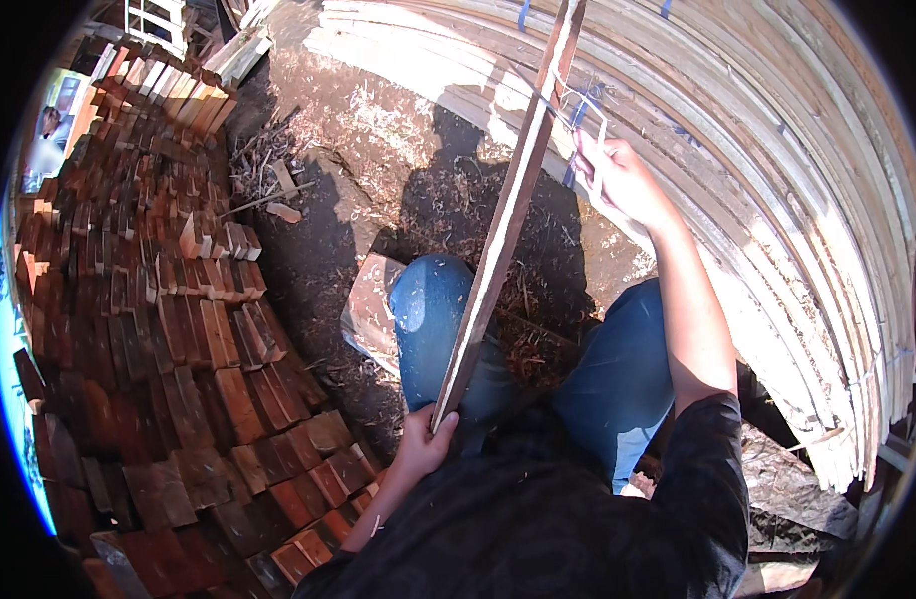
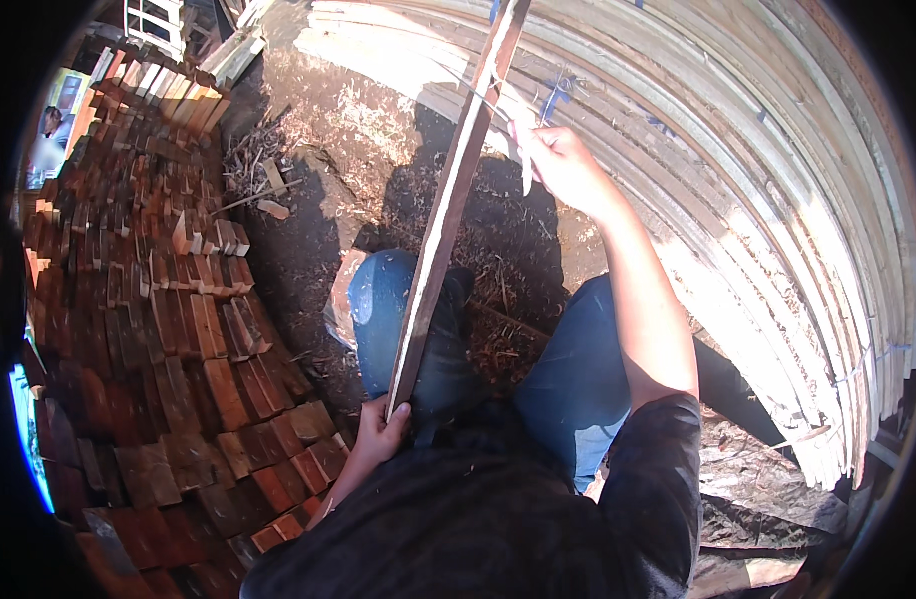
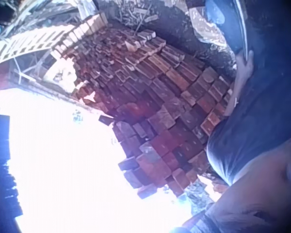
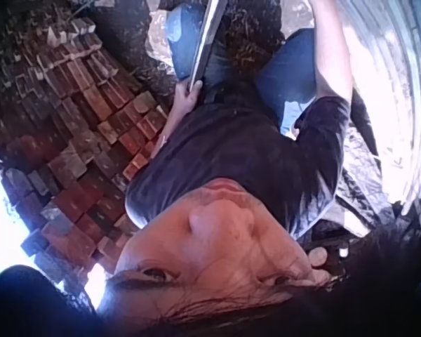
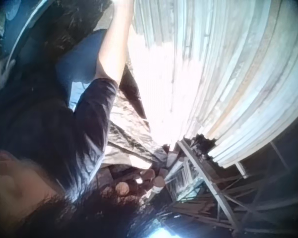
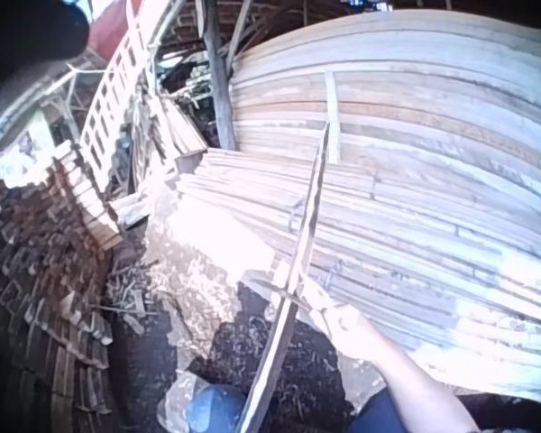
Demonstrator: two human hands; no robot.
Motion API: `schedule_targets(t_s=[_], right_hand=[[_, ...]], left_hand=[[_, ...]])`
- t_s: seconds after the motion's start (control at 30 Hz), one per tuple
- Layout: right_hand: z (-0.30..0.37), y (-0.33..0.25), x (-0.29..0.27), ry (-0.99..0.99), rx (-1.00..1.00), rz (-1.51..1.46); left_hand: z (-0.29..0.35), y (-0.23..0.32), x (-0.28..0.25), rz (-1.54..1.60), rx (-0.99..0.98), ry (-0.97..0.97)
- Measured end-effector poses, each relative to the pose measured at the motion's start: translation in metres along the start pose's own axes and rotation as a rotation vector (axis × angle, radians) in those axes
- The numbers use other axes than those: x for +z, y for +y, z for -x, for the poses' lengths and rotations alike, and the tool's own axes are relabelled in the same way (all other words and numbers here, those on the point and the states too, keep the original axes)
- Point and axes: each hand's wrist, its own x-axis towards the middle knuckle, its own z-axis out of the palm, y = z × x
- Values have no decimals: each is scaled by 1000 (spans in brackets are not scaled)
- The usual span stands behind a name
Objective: The person holds a long wooden stick on their lap and uses a curved knife to shave off thin strips of wood along its length. The person repeatedly shaves the stick, creating wood shavings that fall onto their lap and the ground.
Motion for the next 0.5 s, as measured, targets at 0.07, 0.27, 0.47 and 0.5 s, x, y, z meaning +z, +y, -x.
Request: schedule_targets(t_s=[0.07,0.27,0.47,0.5], right_hand=[[-2,4,9,183,-304,595],[-27,27,-9,360,-687,1036],[-33,-9,-21,560,-275,860],[-36,3,-19,458,-172,628]], left_hand=[[1,1,1,17,-24,3],[4,7,-3,-9,-2,-8],[0,23,-2,146,-180,-79],[1,29,-1,104,-137,-68]])
